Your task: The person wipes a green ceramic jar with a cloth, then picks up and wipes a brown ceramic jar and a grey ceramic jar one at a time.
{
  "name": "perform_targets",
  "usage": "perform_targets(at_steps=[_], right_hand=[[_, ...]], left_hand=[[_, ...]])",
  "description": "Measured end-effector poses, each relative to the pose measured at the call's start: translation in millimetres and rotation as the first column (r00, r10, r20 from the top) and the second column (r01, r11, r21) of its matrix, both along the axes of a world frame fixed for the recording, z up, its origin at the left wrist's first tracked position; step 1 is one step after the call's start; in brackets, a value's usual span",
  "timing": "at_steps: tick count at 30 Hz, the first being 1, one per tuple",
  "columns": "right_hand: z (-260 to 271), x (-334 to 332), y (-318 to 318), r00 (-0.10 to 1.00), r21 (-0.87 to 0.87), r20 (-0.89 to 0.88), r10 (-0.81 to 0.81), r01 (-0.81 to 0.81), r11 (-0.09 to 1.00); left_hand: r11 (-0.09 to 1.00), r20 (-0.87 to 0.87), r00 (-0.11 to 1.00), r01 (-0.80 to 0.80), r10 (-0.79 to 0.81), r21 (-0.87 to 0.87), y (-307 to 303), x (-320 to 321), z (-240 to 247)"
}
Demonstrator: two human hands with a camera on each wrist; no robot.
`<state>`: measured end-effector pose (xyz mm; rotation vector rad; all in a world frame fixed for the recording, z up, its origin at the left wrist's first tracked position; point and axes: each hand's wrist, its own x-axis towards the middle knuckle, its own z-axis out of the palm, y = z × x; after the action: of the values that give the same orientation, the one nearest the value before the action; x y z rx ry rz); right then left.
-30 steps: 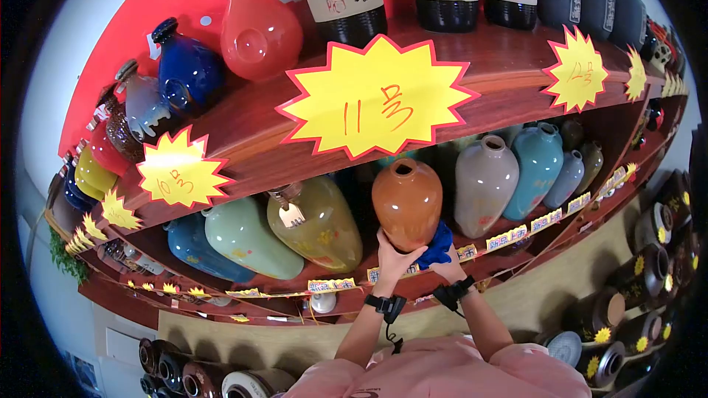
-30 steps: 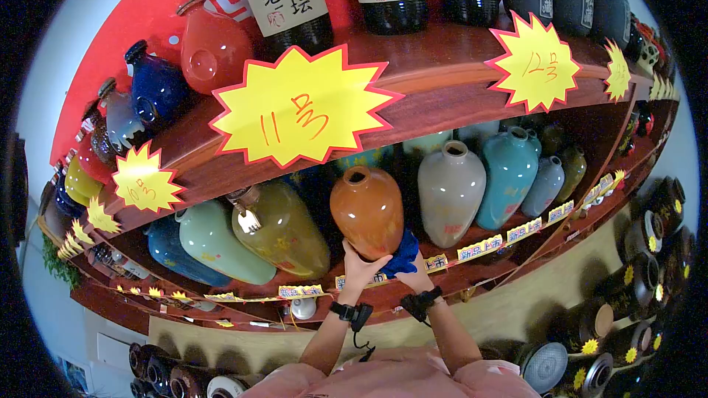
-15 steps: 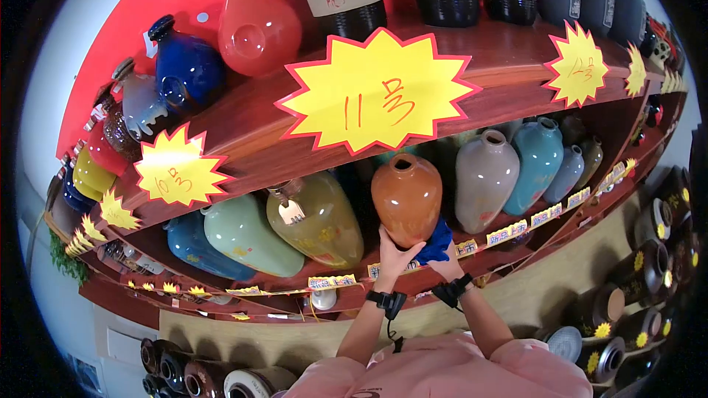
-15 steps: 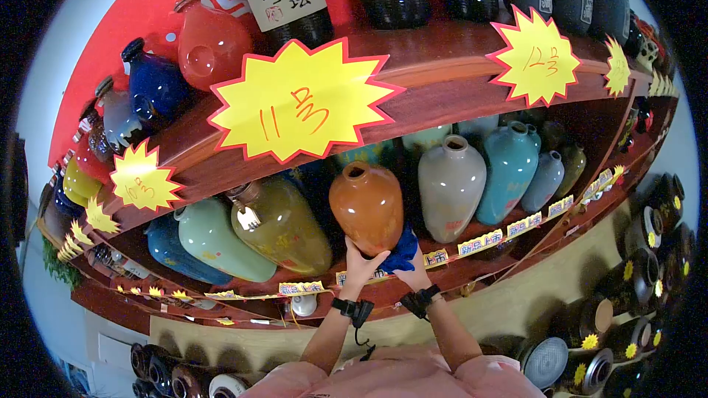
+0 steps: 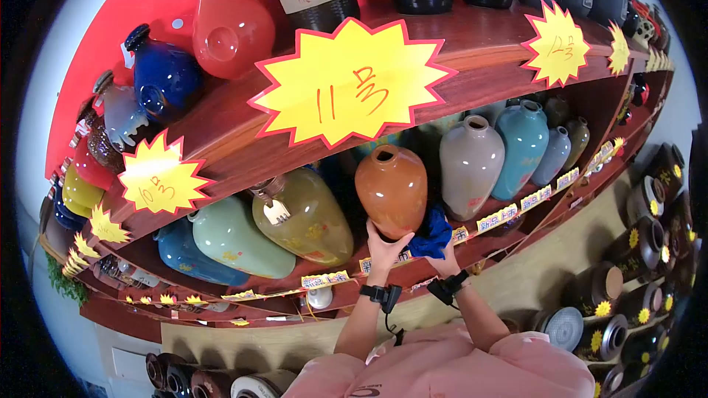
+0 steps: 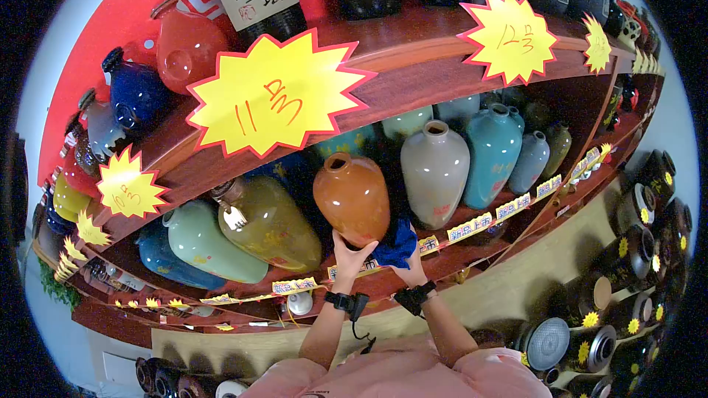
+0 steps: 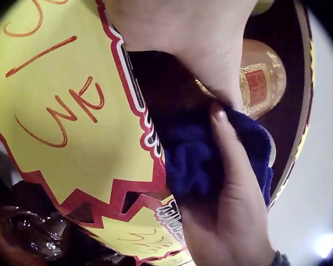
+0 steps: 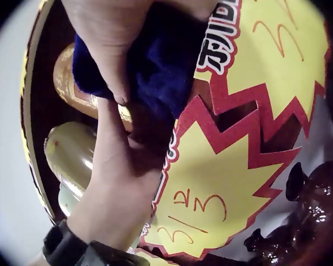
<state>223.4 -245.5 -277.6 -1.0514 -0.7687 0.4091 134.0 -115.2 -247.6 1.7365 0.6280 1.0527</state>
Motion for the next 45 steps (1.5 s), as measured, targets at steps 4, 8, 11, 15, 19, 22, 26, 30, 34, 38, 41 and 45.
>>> perform_targets(at_steps=[4, 8, 11, 15, 19, 22, 26, 30, 34, 38, 41, 45], right_hand=[[-33, 1, -6, 0.99, -0.028, -0.14, 0.0, -0.004, 1.0], [-55, 10, -5, 0.971, -0.034, -0.238, -0.009, 0.001, 0.999], [-8, 12, -8, 0.995, -0.09, -0.042, -0.086, 0.082, 0.993], [49, -1, -19, 0.99, -0.02, -0.003, -0.143, 0.142, 0.99], [92, -19, -37, 0.986, 0.024, -0.076, -0.149, 0.151, 0.988], [103, -18, -47, 0.966, 0.01, 0.079, -0.246, 0.246, 0.969], [96, -9, -67, 0.894, -0.004, 0.154, -0.42, 0.425, 0.905], [84, -6, -104, 0.768, -0.115, 0.162, -0.62, 0.638, 0.761], [44, 9, -161, 0.427, -0.268, 0.443, -0.788, 0.902, 0.338], [50, 1, -206, 0.392, -0.225, 0.407, -0.825, 0.918, 0.325], [14, -1, -262, 0.286, -0.307, 0.686, -0.669, 0.948, 0.09], [9, -22, -295, 0.171, -0.302, 0.79, -0.589, 0.944, -0.131]], left_hand=[[1.0, 0.0, 1.0, -0.019, 0.019, 0.002, 0, -2, -1], [1.0, 0.006, 1.0, -0.015, 0.015, -0.004, 2, -3, -3], [0.999, 0.033, 0.999, 0.001, 0.0, -0.042, 5, -3, -8], [0.996, 0.032, 0.999, 0.036, -0.034, -0.079, 2, -4, 0], [0.997, 0.041, 0.999, 0.035, -0.032, -0.07, 1, -4, 2], [0.999, 0.029, 0.999, 0.025, -0.025, -0.033, 4, -3, -6], [0.999, 0.031, 0.999, 0.027, -0.026, -0.021, 9, 1, -16], [0.999, 0.008, 1.0, 0.023, -0.022, -0.031, 8, -1, -13], [0.996, 0.067, 0.996, 0.062, -0.058, -0.057, 4, -1, -6], [0.989, 0.108, 0.988, 0.117, -0.107, -0.087, 7, 1, -14], [0.991, 0.084, 0.991, 0.107, -0.101, -0.076, 5, 0, -12], [0.992, 0.072, 0.991, 0.114, -0.111, -0.046, 8, 2, -12]])
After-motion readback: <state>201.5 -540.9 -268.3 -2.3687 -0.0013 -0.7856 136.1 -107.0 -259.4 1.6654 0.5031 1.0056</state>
